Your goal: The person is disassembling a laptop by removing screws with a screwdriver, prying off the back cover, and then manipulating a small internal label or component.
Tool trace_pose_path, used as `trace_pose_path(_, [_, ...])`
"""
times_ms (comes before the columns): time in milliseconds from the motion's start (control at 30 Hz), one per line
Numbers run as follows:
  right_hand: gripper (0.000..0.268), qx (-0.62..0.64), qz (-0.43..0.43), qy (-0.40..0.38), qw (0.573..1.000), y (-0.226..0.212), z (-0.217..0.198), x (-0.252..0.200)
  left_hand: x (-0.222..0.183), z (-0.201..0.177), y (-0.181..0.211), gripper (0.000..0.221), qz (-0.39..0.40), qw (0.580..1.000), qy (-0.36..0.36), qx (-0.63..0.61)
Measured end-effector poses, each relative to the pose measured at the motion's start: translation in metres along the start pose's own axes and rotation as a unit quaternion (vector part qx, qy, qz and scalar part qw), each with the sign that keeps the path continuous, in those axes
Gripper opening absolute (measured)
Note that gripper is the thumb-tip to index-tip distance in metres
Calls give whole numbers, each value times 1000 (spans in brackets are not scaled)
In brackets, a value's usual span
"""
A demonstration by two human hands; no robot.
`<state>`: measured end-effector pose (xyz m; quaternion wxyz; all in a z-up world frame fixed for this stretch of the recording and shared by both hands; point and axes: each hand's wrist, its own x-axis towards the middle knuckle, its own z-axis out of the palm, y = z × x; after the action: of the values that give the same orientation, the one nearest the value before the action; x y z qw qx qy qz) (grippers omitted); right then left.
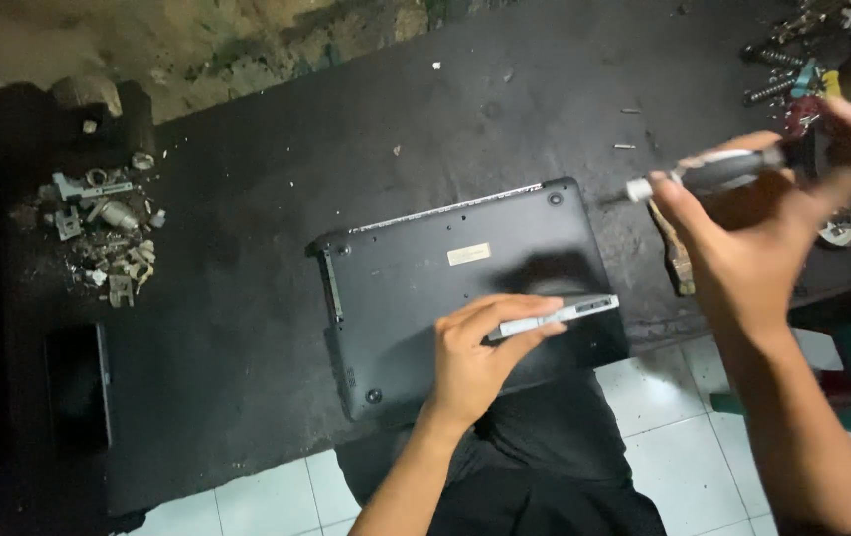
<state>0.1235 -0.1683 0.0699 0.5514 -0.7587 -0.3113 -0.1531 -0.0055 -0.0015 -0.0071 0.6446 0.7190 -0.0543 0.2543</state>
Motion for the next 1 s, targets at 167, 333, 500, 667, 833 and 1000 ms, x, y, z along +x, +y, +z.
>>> trace_pose_path(167, [38, -62, 128, -6, 990, 76, 12, 14, -3, 0, 6, 22, 12, 999, -13, 35])
trace_pose_path(333, [46, -96, 157, -43, 982, 113, 36, 26, -6, 0, 8, 22, 16, 998, -14, 53])
trace_pose_path(500, [54, -142, 146, -84, 975, 163, 63, 40, -6, -1, 13, 19, 4, 999, -14, 50])
trace_pose_path(667, [38, -317, 12, -256, 913, 159, 57, 49, -4, -2, 13, 18, 10, 999, -18, 46])
trace_pose_path(833, [51, -445, -99, -383, 803, 172, 57, 55, -3, -2, 12, 19, 8, 999, -27, 43])
trace_pose_path(1000, [61, -476, -119, -411, 768, 177, 62, 56, -5, -3, 11, 20, 11, 998, -26, 47])
